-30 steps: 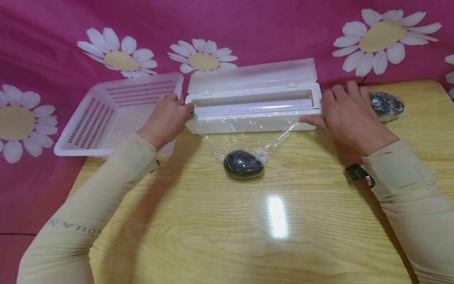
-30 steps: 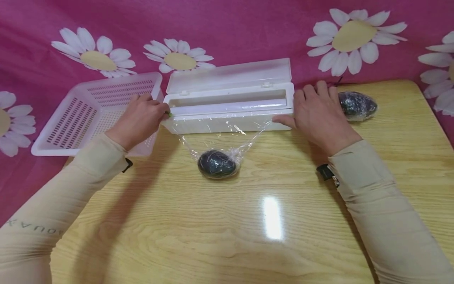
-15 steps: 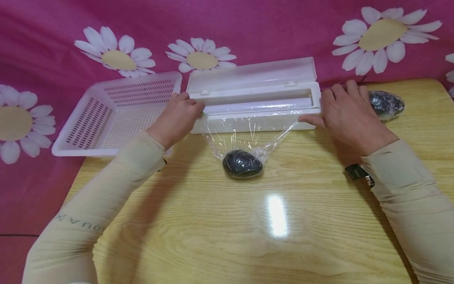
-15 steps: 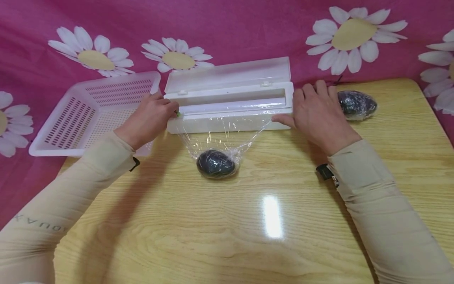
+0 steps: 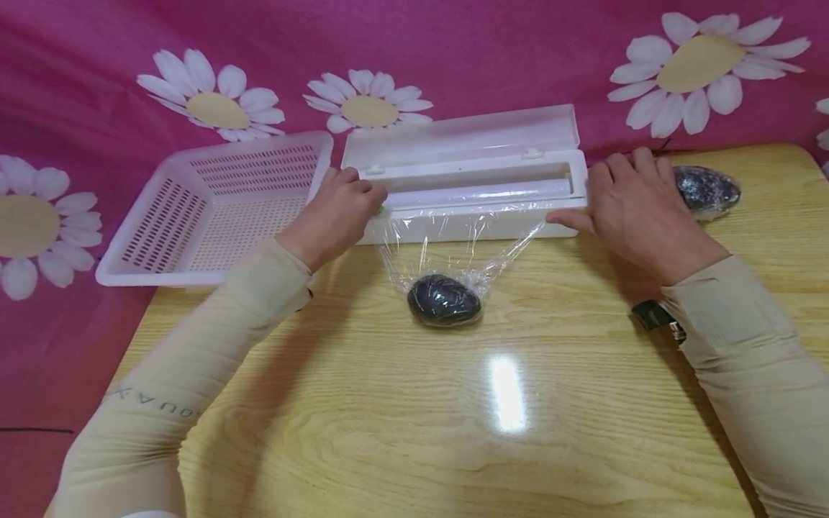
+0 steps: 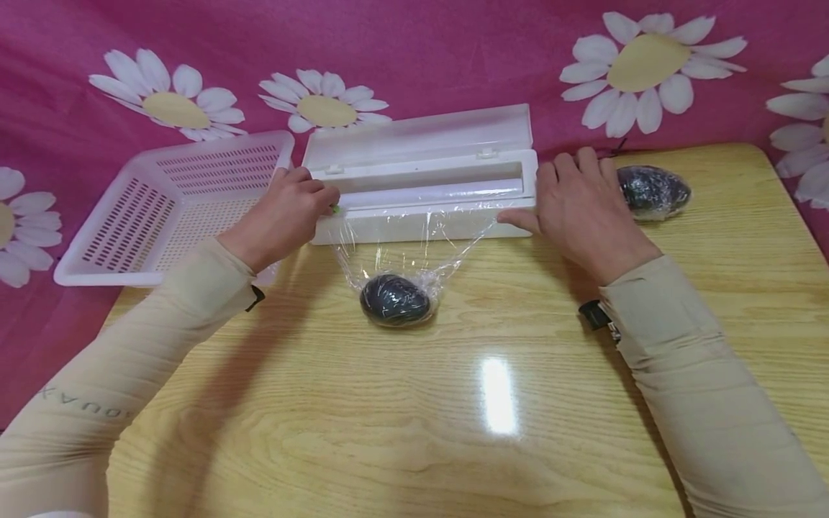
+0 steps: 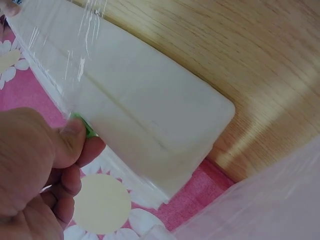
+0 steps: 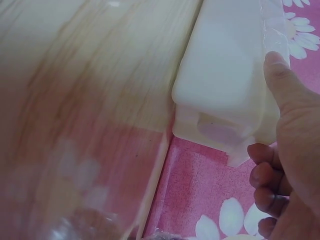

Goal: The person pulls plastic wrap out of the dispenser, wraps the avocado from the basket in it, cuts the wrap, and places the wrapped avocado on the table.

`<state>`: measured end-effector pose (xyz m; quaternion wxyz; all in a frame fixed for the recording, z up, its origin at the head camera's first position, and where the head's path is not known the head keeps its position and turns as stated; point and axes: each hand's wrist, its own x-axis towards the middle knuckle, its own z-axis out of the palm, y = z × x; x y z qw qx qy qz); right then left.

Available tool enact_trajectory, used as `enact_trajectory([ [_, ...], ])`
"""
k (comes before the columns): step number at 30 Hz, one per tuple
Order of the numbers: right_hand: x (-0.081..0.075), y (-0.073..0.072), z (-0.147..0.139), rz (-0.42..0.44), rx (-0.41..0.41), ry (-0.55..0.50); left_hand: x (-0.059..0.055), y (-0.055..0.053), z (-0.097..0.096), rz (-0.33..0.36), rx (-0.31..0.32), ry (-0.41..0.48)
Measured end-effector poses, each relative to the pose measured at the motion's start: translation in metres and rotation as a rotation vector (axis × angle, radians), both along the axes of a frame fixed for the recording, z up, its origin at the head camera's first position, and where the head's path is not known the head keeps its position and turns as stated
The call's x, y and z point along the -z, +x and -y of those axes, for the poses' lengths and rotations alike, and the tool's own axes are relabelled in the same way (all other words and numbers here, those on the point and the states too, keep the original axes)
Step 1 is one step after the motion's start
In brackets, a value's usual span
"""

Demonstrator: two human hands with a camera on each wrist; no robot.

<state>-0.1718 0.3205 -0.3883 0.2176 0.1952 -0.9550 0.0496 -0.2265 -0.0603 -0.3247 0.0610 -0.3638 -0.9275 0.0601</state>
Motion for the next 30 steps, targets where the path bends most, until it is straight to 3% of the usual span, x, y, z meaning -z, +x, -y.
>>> enact_trajectory([
  [14,0.001,0.0,0.0,-0.03,-0.022,-0.007,0.004,0.002,-0.007,-0.059,0.002,0.019],
  [30,0.002,-0.001,0.001,-0.042,-0.03,0.0,0.004,0.003,-0.013,-0.06,-0.02,0.003],
])
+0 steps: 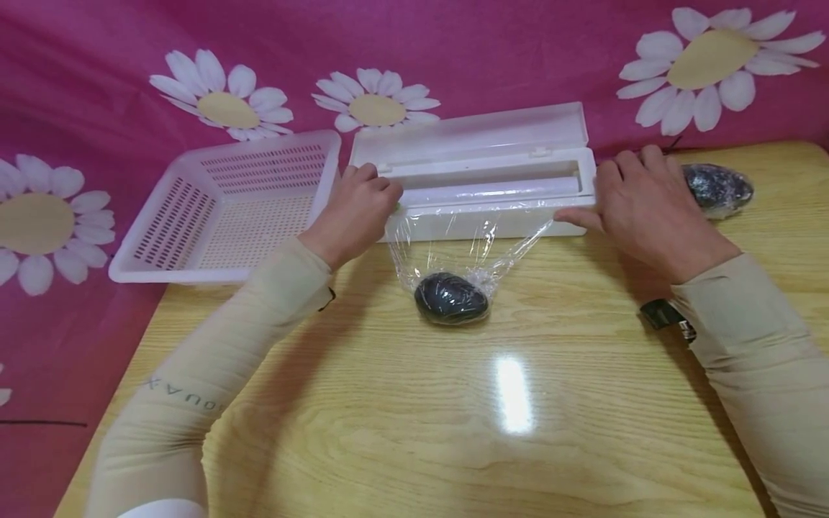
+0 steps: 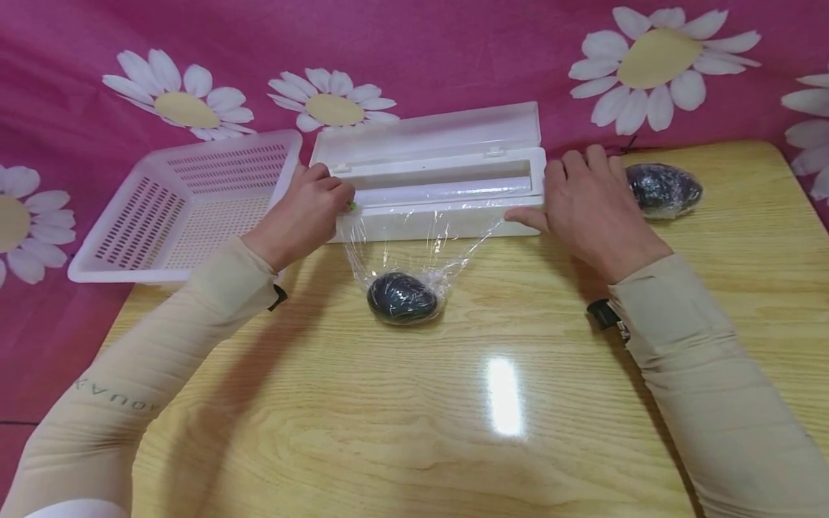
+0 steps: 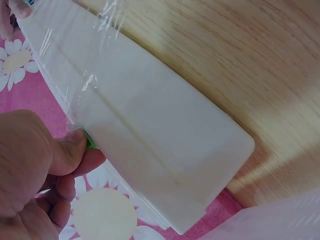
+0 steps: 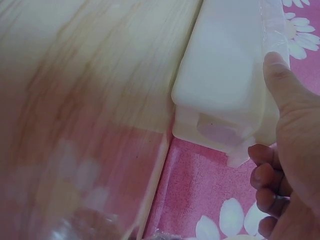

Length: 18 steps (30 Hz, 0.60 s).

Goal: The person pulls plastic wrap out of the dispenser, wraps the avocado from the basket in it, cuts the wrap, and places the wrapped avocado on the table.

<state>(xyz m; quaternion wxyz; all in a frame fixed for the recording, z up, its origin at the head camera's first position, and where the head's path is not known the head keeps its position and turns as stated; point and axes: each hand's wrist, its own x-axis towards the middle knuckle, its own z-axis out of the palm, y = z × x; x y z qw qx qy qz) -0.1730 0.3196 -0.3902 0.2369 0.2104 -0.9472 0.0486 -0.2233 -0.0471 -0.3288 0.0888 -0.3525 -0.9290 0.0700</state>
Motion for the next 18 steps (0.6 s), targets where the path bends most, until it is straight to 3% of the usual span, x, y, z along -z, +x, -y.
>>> enact_trajectory([
  [9,-0.001,0.0,0.001,0.02,0.006,-0.01,-0.001,0.0,-0.007,0.031,0.006,-0.002],
  [18,-0.001,0.001,0.0,0.03,0.012,-0.013,-0.002,-0.001,-0.011,0.019,0.034,-0.003],
])
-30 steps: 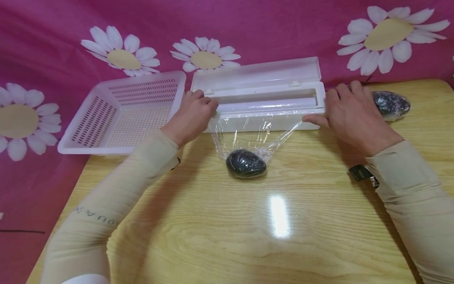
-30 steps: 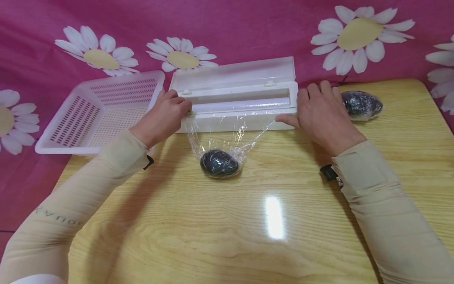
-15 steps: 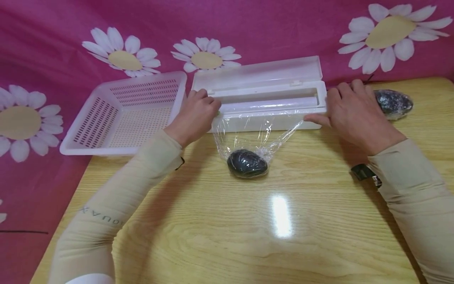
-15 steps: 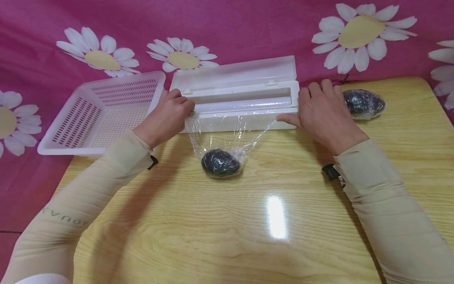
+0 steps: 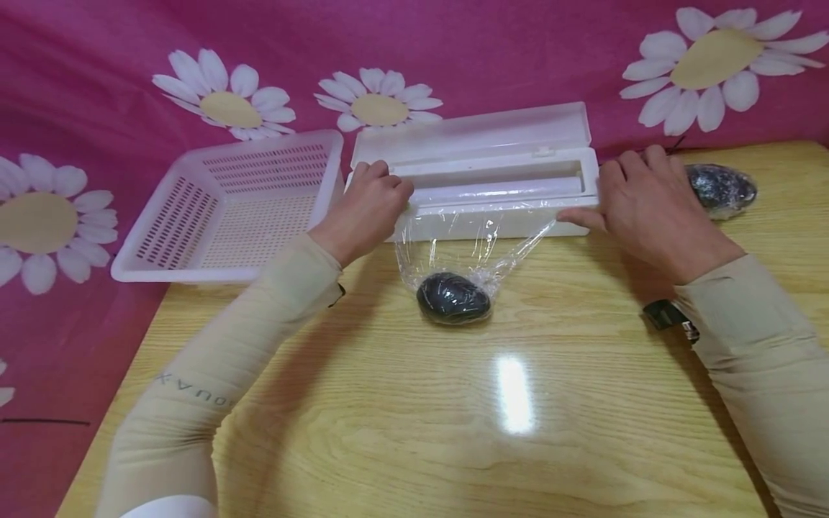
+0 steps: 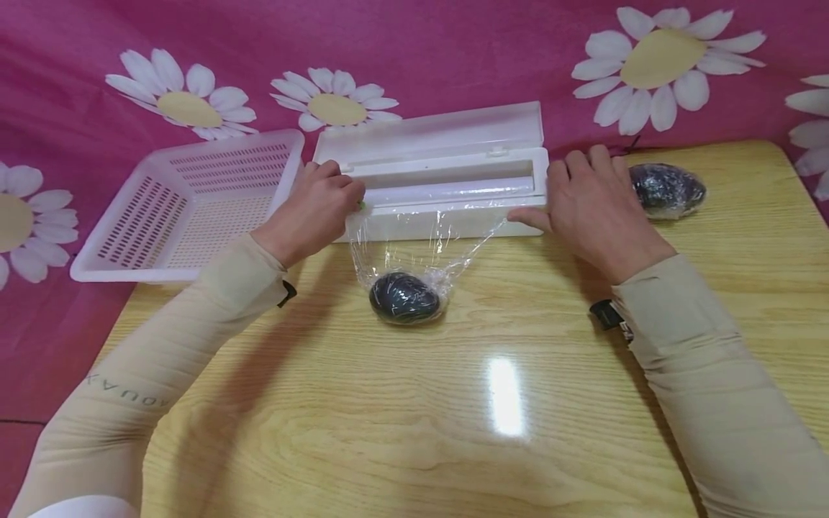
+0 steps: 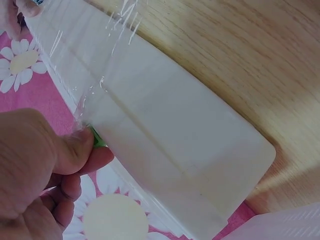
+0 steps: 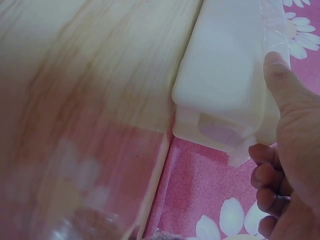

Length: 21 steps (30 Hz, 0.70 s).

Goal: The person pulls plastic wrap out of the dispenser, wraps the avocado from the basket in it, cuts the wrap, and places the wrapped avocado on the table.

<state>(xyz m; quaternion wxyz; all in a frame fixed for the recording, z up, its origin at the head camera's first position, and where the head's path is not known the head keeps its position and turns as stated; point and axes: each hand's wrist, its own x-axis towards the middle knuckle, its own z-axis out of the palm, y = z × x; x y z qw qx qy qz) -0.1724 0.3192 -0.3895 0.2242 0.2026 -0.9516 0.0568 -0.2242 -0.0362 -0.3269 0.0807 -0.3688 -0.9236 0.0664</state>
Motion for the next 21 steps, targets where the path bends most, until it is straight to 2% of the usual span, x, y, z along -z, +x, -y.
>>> enact_trajectory([
  [6,0.0013,-0.0008,-0.001,-0.036,-0.015,-0.006,0.0003,-0.001,-0.0002,0.018,0.003,0.015],
  [21,0.0009,-0.0015,-0.0018,-0.034,-0.021,0.004,0.0006,-0.0005,-0.0065,0.034,0.021,0.017],
])
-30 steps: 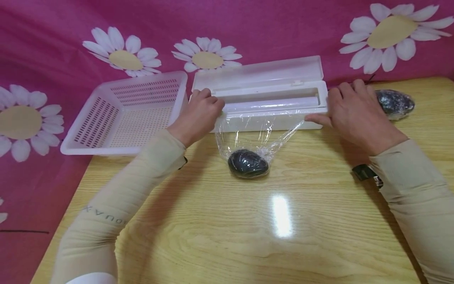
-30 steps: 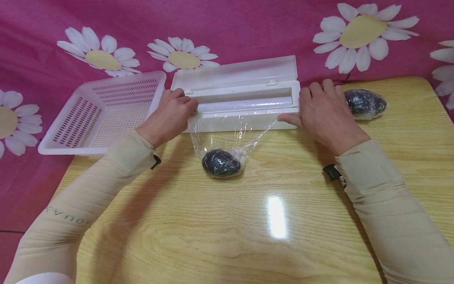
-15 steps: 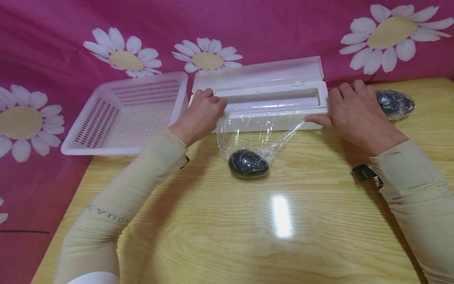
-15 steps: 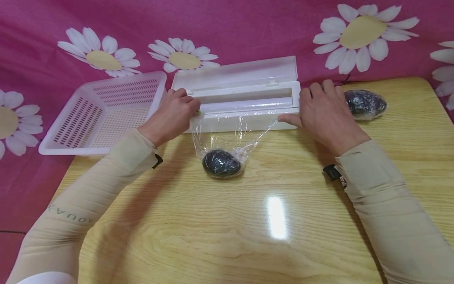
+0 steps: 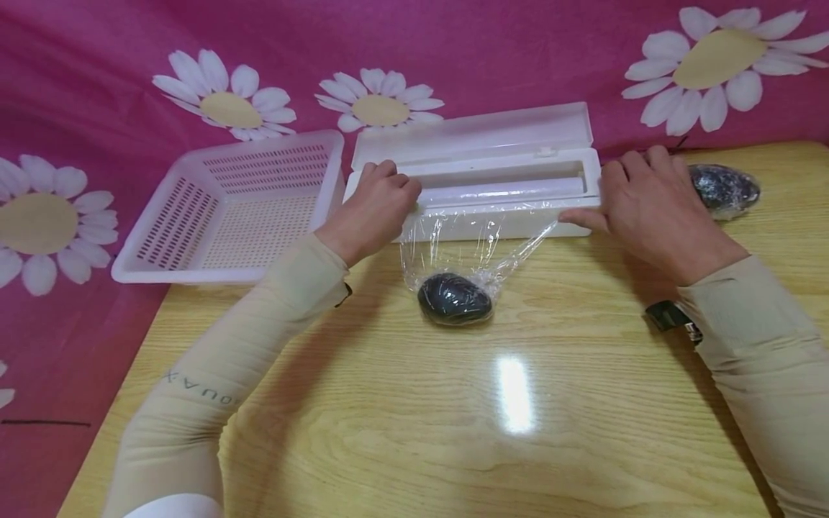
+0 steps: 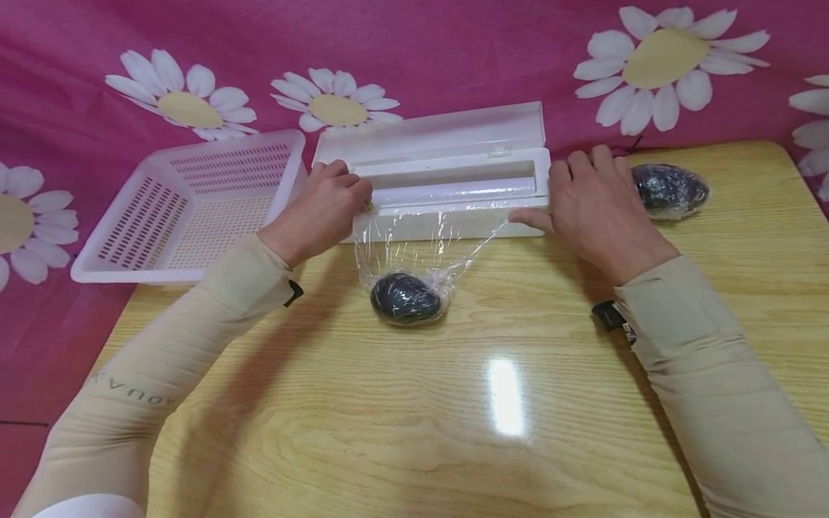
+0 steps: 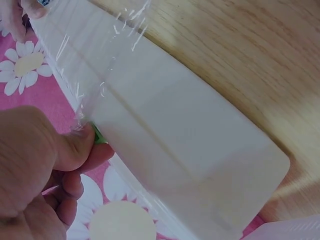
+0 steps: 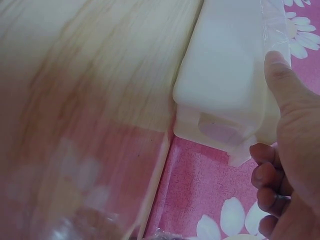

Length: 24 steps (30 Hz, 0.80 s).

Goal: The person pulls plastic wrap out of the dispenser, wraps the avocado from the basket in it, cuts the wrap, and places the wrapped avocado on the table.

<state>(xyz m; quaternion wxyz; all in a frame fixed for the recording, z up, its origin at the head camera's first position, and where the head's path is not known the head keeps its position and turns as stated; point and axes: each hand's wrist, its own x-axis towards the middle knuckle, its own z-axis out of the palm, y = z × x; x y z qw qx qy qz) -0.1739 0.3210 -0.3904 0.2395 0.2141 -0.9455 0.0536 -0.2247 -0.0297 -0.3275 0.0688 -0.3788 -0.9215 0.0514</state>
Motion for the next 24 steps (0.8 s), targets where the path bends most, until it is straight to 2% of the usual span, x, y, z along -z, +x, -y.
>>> enact_trajectory([
  [14,0.0,0.001,0.0,0.005,-0.003,-0.001,-0.001,0.0,-0.012,-0.006,0.012,-0.031],
  [20,0.0,0.001,0.001,0.05,0.017,-0.008,0.0,0.0,-0.014,-0.027,0.032,-0.032],
  [24,0.0,0.001,0.0,0.032,0.011,-0.007,0.001,0.0,-0.016,-0.027,0.04,-0.03],
])
